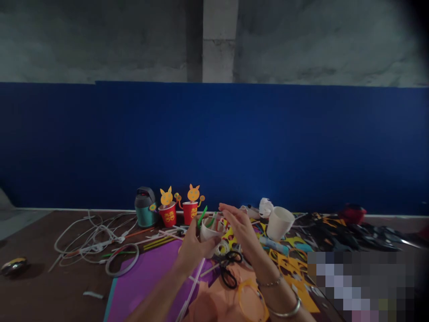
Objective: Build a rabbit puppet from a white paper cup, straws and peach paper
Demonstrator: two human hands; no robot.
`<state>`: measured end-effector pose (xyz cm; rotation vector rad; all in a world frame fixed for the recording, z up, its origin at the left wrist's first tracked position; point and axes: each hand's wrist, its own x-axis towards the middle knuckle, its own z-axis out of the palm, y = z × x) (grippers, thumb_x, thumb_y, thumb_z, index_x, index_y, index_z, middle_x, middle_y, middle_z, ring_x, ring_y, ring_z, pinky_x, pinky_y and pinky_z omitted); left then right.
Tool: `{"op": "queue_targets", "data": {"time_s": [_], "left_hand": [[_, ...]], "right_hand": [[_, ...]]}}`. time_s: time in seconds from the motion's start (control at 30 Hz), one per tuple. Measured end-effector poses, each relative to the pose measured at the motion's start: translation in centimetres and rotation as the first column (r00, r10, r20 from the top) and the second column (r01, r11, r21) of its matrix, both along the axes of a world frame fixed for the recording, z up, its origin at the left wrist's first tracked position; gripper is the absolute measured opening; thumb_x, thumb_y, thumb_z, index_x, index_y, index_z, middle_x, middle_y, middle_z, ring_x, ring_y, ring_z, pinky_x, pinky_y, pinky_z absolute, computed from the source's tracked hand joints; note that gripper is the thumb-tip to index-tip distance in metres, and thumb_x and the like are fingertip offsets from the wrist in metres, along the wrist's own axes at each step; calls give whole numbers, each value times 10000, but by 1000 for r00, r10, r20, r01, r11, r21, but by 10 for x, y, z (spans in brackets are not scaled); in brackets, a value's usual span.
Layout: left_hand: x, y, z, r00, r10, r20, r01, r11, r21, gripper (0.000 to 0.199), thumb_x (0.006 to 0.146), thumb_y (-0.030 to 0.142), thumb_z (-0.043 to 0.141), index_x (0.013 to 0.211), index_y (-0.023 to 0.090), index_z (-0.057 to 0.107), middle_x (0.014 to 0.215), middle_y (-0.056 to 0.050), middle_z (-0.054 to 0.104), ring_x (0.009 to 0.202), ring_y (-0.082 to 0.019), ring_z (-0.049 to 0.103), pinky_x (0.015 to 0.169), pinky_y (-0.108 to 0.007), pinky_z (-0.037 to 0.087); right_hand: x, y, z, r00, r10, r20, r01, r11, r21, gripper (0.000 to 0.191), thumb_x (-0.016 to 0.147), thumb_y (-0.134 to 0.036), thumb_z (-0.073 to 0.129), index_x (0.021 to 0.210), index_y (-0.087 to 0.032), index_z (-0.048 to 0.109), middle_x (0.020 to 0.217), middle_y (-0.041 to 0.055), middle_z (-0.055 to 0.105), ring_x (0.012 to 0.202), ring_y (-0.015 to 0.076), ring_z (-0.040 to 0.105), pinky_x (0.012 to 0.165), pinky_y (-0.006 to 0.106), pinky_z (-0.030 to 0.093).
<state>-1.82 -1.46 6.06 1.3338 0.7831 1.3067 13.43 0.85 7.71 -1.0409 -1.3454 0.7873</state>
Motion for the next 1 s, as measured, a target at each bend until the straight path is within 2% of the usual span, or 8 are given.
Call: {"op": "queue_targets", "data": {"time_s": [0.07,0.2,0.33,0.57,0.73,0.87,1.0], "left_hand": [[-1,1,0,1000,20,-2,-20,1000,-23,553,660,238,775,1139,187,503,1088,-120,674,949,-268,669,814,-412,532],[2,1,-2,991,137,-1,-137,990,-4,574,629,237,786,1135,193,519,1052,-96,685,922,-252,677,801,-386,539],[5,0,-2,975,215,-54,-212,976,50,547,596,195,790,1084,201,543,988,-71,697,909,-245,672,820,-379,530],[8,-1,-5,995,101,-27,-97,988,119,529,641,185,763,1091,190,486,1019,-75,673,895,-221,659,802,-335,521],[9,-2,-7,999,32,0,-32,992,125,534,659,183,758,1112,199,475,1061,-70,654,935,-215,641,830,-319,501],[10,-4,-3,1000,17,24,-19,996,86,523,654,194,764,1092,200,477,1024,-67,657,898,-215,643,784,-305,510],[9,-3,-3,1000,29,10,-30,996,82,552,643,198,774,1101,194,465,1038,-74,650,943,-229,634,832,-330,497]], "right_hand": [[4,-1,3,997,-66,36,65,998,17,312,825,-395,540,966,-166,698,988,96,697,934,235,622,810,338,470],[4,-5,7,942,-217,255,177,969,172,216,796,-333,577,739,-182,720,972,95,668,931,239,596,829,356,444],[-2,-8,6,876,-285,390,212,952,220,192,789,-324,594,741,-227,753,978,78,662,951,248,571,892,399,401],[-7,-10,7,919,-191,345,150,978,144,224,795,-342,587,725,-206,751,1010,92,665,961,249,585,862,368,427],[-9,-10,5,963,-115,245,98,992,79,207,781,-327,603,719,-187,742,1026,101,667,960,254,603,829,353,456],[-10,-8,1,981,-64,184,56,997,50,221,793,-338,592,735,-190,745,1053,99,661,956,254,611,809,351,475],[-8,-7,3,990,-23,139,20,999,26,210,771,-347,622,723,-186,747,1074,106,659,964,257,614,831,361,477]]}}
